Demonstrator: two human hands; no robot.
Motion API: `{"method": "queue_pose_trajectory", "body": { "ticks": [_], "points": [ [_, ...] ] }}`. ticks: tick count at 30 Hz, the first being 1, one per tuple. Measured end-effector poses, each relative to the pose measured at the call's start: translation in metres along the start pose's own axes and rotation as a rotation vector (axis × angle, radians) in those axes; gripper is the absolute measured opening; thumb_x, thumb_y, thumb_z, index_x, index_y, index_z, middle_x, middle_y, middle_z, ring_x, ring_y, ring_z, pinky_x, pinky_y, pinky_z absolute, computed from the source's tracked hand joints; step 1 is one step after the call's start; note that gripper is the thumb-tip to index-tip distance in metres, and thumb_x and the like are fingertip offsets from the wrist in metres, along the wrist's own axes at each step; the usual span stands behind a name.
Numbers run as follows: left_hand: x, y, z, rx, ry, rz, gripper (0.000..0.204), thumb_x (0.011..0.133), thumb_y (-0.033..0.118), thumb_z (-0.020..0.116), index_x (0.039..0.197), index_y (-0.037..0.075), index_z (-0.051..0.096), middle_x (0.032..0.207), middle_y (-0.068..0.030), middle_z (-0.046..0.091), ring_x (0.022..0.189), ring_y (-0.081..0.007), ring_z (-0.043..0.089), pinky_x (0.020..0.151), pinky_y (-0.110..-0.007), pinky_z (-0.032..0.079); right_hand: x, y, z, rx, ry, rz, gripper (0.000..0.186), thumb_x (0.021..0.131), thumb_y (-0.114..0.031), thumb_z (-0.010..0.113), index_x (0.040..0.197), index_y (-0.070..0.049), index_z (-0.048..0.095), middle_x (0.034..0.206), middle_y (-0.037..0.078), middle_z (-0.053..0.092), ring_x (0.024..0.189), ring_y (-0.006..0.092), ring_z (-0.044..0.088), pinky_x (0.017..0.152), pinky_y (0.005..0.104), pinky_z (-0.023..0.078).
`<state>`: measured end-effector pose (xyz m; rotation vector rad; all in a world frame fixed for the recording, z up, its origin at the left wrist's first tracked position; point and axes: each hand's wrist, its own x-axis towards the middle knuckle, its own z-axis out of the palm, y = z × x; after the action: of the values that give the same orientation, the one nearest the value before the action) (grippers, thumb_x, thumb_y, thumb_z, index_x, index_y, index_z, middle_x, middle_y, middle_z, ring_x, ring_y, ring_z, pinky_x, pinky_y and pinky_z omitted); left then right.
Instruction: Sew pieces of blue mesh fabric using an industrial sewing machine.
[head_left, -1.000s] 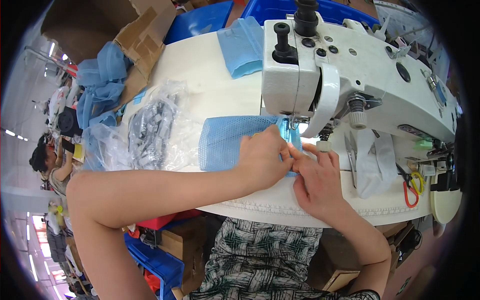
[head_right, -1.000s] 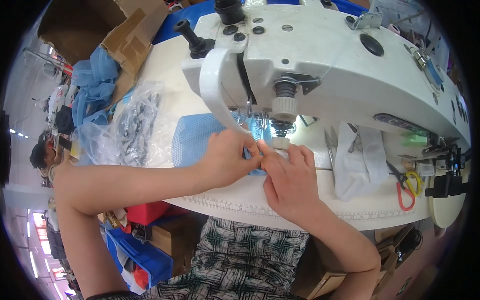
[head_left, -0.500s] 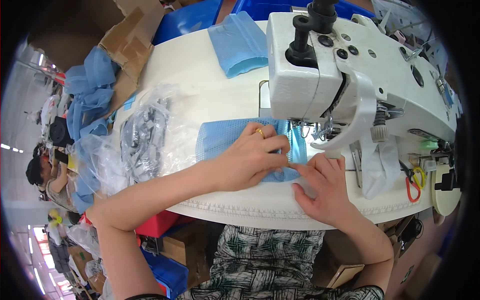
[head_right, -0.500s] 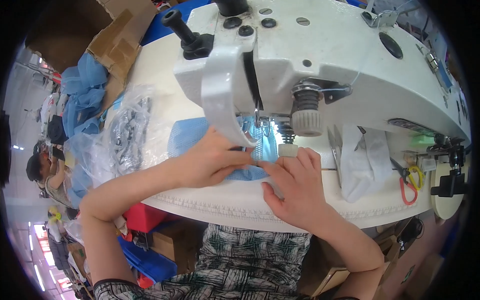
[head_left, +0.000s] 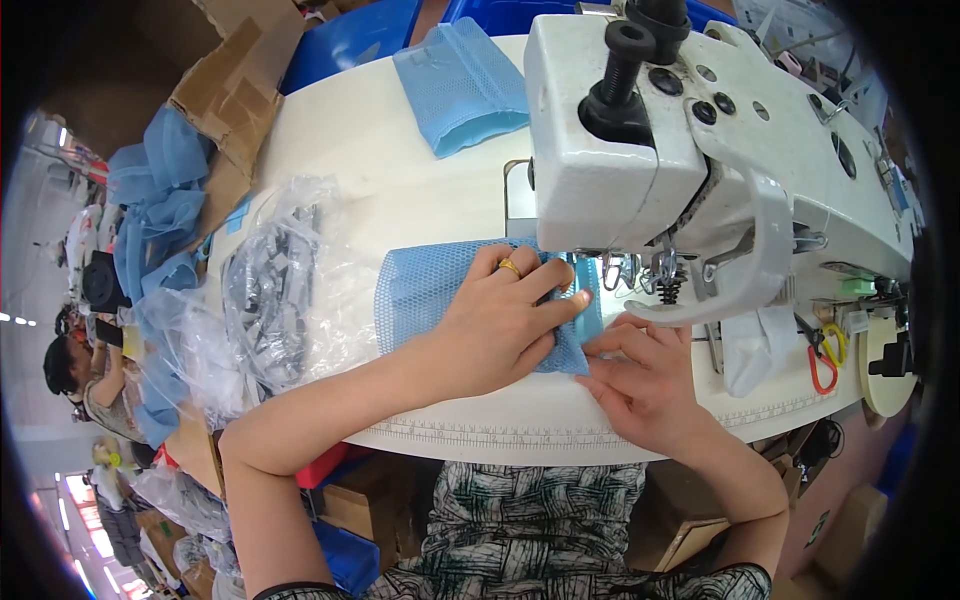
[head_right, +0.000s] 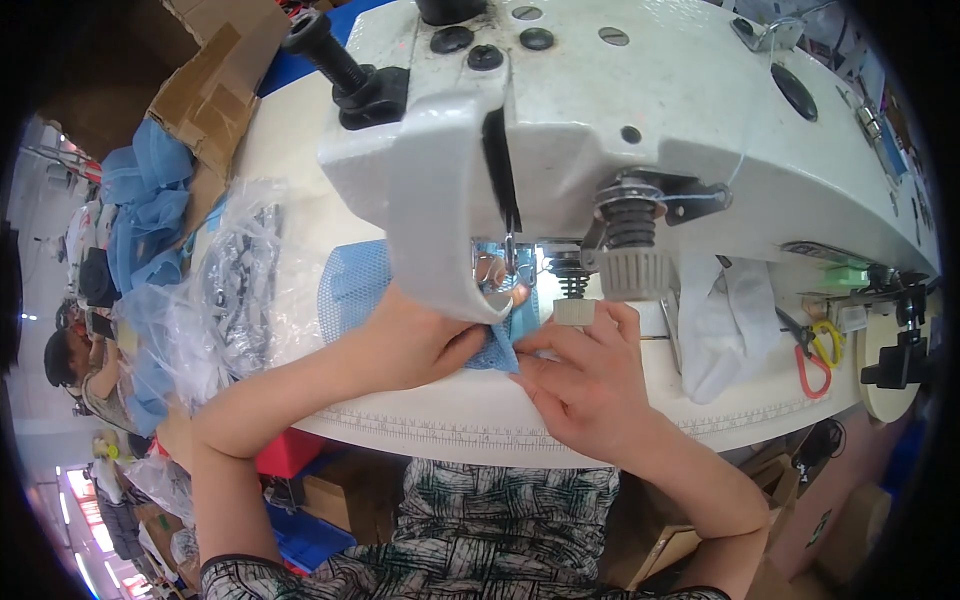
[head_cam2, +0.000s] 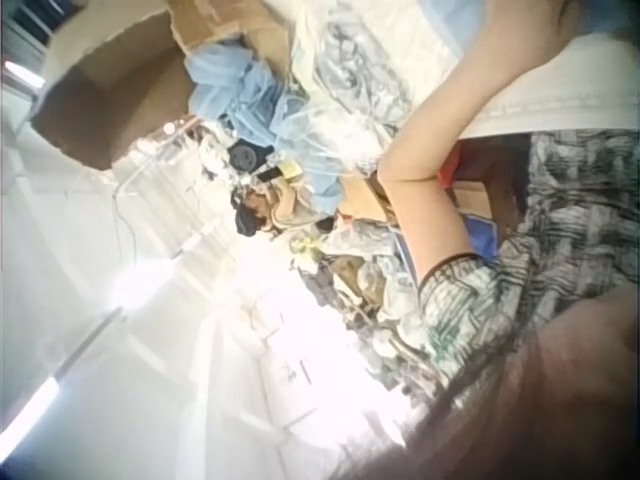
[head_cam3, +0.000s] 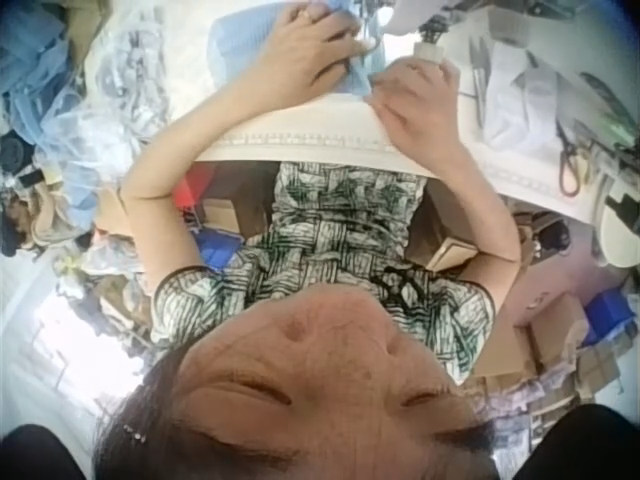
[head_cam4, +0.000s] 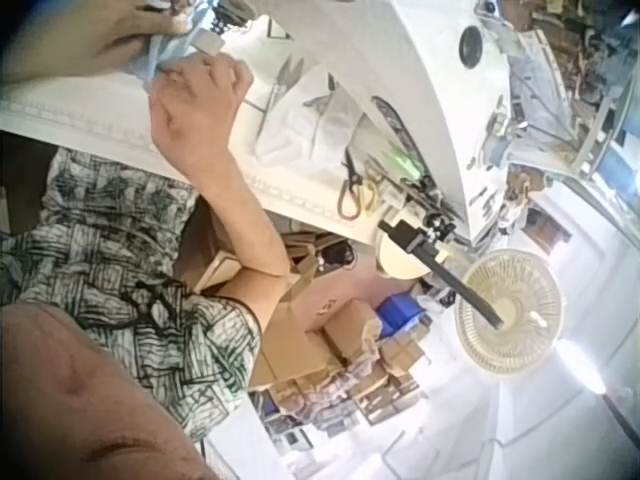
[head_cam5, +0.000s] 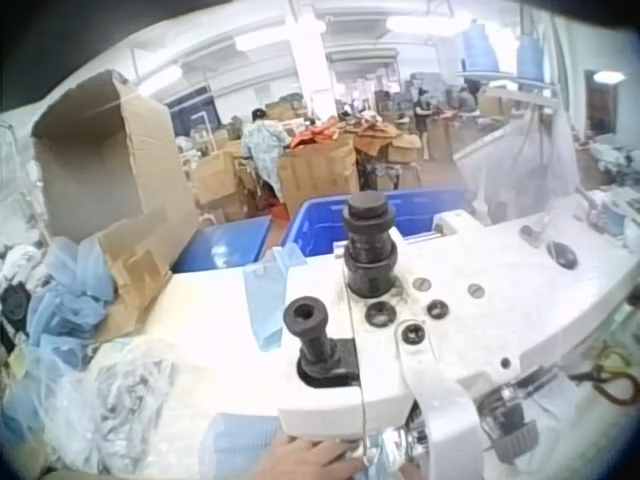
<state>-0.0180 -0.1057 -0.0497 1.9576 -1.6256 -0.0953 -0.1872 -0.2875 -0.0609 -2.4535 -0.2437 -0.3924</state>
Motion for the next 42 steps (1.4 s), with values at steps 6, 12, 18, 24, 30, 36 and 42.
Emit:
{"method": "queue_pose_trajectory", "body": {
  "ticks": [6, 12, 18, 24, 30, 36, 42],
  "points": [
    [-0.003, -0.003, 0.001, 0.051, -0.069, 0.061, 0.037, 0.081, 0.005, 0.070, 0.118, 0.008, 0.072, 0.118, -0.0074, 0.061, 0.109, -0.0258, 0.054, 0.103, -0.045, 0.038, 0.004, -0.015, 0.004, -0.263, 0.136, 0.039, 0.019, 0.079, -0.013, 0.076, 0.097, -0.012, 0.075, 0.117, -0.001, 0.073, 0.092, 0.0243, 0.060, 0.099, 0.0489, 0.036],
    [-0.008, -0.005, 0.009, -0.065, 0.138, 0.027, 0.033, 0.077, -0.003, 0.070, 0.108, 0.007, 0.072, 0.121, -0.0091, 0.064, 0.109, -0.0277, 0.059, 0.102, -0.045, 0.041, 0.003, -0.002, -0.002, -0.236, 0.124, -0.099, 0.022, 0.076, -0.008, 0.073, 0.098, -0.010, 0.074, 0.113, -0.002, 0.075, 0.097, 0.0220, 0.063, 0.100, 0.0483, 0.036],
    [-0.007, -0.005, 0.015, -0.118, 0.156, -0.020, 0.035, 0.075, -0.005, 0.069, 0.109, 0.006, 0.072, 0.121, -0.0095, 0.064, 0.109, -0.0285, 0.060, 0.101, -0.045, 0.042, 0.004, 0.000, -0.004, -0.118, 0.067, -0.061, 0.024, 0.076, -0.006, 0.073, 0.099, -0.011, 0.074, 0.111, -0.004, 0.075, 0.096, 0.0192, 0.062, 0.101, 0.0488, 0.035],
    [-0.008, -0.005, 0.016, -0.081, 0.136, -0.028, 0.043, 0.078, -0.005, 0.069, 0.118, 0.006, 0.075, 0.115, -0.0092, 0.061, 0.106, -0.0291, 0.057, 0.101, -0.044, 0.041, 0.004, -0.006, -0.003, -0.130, 0.074, -0.043, 0.022, 0.078, -0.006, 0.072, 0.099, -0.011, 0.074, 0.110, -0.005, 0.075, 0.094, 0.0200, 0.060, 0.100, 0.0476, 0.036],
    [-0.004, 0.003, 0.016, -0.036, 0.137, -0.007, 0.041, 0.078, -0.004, 0.069, 0.117, 0.006, 0.075, 0.114, -0.0102, 0.060, 0.105, -0.0294, 0.056, 0.099, -0.044, 0.041, 0.004, -0.010, -0.005, -0.230, 0.170, -0.025, 0.018, 0.074, -0.010, 0.077, 0.092, -0.011, 0.076, 0.107, -0.005, 0.074, 0.091, 0.0232, 0.059, 0.099, 0.0456, 0.037],
    [-0.010, 0.003, 0.017, -0.074, 0.099, -0.032, 0.041, 0.078, -0.004, 0.069, 0.118, 0.005, 0.075, 0.117, -0.0114, 0.058, 0.105, -0.0297, 0.054, 0.096, -0.042, 0.043, 0.006, -0.006, -0.005, -0.167, 0.155, -0.038, 0.021, 0.071, -0.010, 0.078, 0.092, -0.011, 0.076, 0.103, -0.004, 0.073, 0.088, 0.0233, 0.058, 0.096, 0.0453, 0.038],
    [-0.008, 0.001, 0.019, -0.140, 0.089, -0.071, 0.041, 0.078, -0.005, 0.068, 0.117, 0.005, 0.075, 0.117, -0.0116, 0.058, 0.106, -0.0306, 0.054, 0.095, -0.041, 0.043, 0.004, -0.004, -0.003, -0.175, 0.168, -0.006, 0.022, 0.072, -0.010, 0.078, 0.093, -0.010, 0.075, 0.102, -0.003, 0.072, 0.087, 0.0243, 0.057, 0.094, 0.0456, 0.038]
  ]
}}
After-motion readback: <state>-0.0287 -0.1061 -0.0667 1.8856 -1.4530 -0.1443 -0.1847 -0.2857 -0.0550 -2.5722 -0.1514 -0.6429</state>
